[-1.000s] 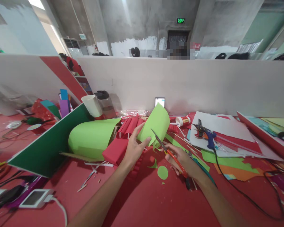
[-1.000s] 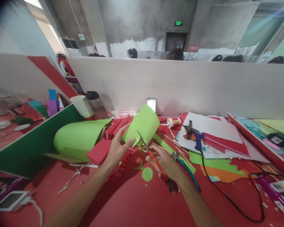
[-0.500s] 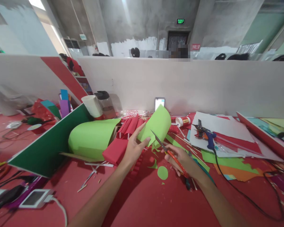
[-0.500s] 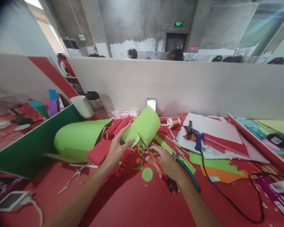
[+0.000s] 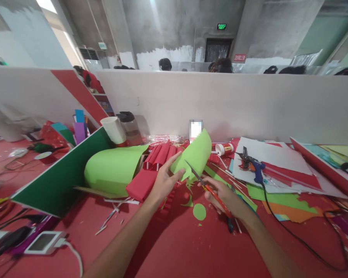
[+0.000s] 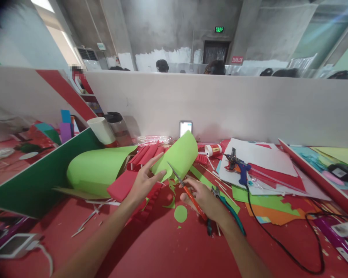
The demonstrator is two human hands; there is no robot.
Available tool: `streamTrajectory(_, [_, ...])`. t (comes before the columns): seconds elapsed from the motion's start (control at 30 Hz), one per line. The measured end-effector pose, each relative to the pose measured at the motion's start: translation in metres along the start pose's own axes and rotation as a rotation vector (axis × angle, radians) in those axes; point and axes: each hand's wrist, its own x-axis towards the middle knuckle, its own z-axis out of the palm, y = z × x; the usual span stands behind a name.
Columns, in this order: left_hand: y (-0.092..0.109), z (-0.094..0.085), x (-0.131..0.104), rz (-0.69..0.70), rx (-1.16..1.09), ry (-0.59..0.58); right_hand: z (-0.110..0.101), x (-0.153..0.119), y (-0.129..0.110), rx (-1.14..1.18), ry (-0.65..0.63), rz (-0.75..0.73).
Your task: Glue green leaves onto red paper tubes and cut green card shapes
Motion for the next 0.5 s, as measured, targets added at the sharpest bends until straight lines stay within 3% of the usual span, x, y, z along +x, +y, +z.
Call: streamTrajectory(0.5, [0.0017, -0.0012, 0.0015, -0.022, 0.009, -0.005, -0.0021, 0.0022, 0.0006, 0.089, 0.002, 0.103])
